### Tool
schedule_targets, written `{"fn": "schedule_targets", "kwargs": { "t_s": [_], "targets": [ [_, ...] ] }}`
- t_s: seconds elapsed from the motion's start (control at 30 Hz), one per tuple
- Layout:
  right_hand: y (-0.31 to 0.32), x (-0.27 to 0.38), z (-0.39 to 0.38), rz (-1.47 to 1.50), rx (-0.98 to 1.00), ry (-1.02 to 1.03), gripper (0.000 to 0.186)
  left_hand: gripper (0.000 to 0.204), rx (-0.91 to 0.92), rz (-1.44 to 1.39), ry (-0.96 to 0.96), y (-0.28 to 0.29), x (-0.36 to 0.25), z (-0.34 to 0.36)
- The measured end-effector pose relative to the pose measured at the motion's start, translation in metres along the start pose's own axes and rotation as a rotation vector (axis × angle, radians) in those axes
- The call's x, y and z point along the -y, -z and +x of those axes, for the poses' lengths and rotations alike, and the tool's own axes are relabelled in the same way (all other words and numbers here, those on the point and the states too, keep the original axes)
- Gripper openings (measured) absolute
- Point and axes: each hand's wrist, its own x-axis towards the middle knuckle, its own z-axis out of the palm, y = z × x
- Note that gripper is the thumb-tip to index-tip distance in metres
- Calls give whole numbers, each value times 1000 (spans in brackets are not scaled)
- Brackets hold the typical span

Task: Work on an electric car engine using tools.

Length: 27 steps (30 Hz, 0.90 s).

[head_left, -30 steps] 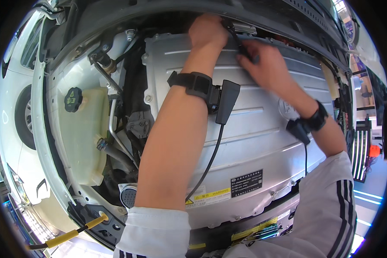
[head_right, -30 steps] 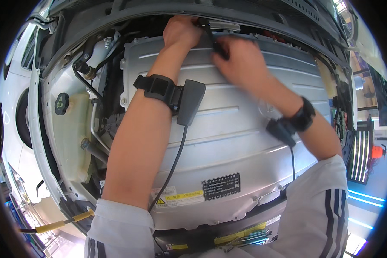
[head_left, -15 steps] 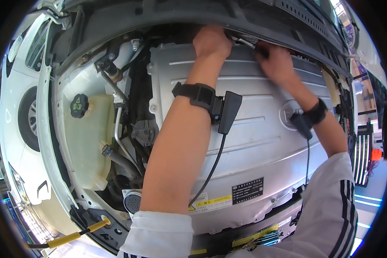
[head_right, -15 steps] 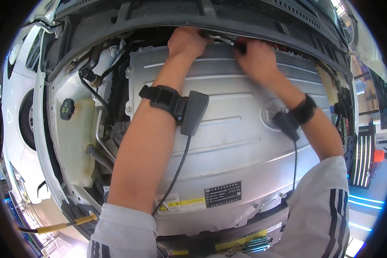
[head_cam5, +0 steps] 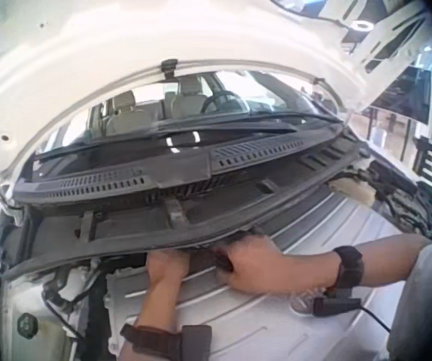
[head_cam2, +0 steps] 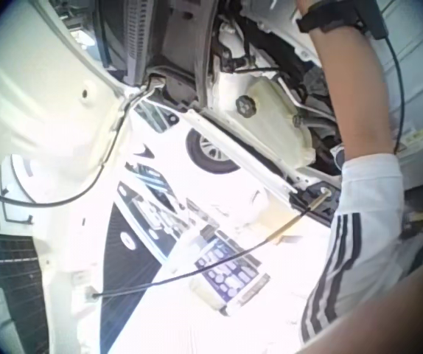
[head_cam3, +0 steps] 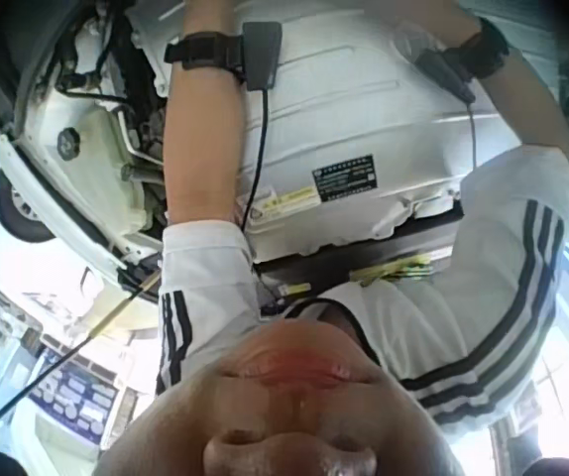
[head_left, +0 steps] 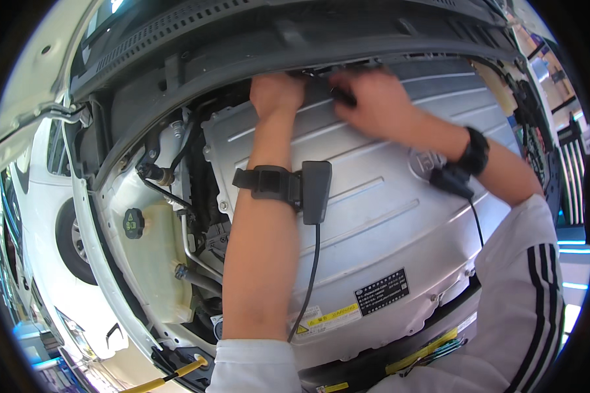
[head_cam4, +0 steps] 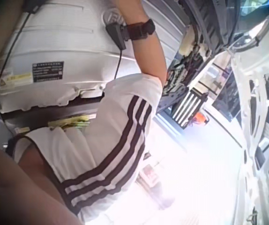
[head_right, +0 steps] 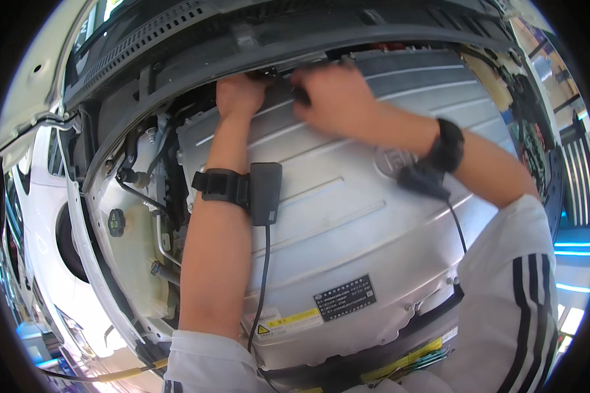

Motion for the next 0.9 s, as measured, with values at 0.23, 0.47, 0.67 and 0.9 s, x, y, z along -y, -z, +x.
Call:
{"fn": "schedule_targets", "kwargs": {
  "t_s": [0.23,0.47,0.67,0.9],
  "targets": [
    [-10,6,-10,-129,-157,111,35,40,26,4,-104,-4,7,3],
    [-14,-34,18,-232,38,-62,35,39,52,-16,-58,-5,0,2],
    [3,-17,16,63,56,-20,27,41,22,-31,-92,-8,4,5],
    [-17,-6,1,-122,-139,175,32,46,26,-64,-64,-13,6,8]
  ]
}}
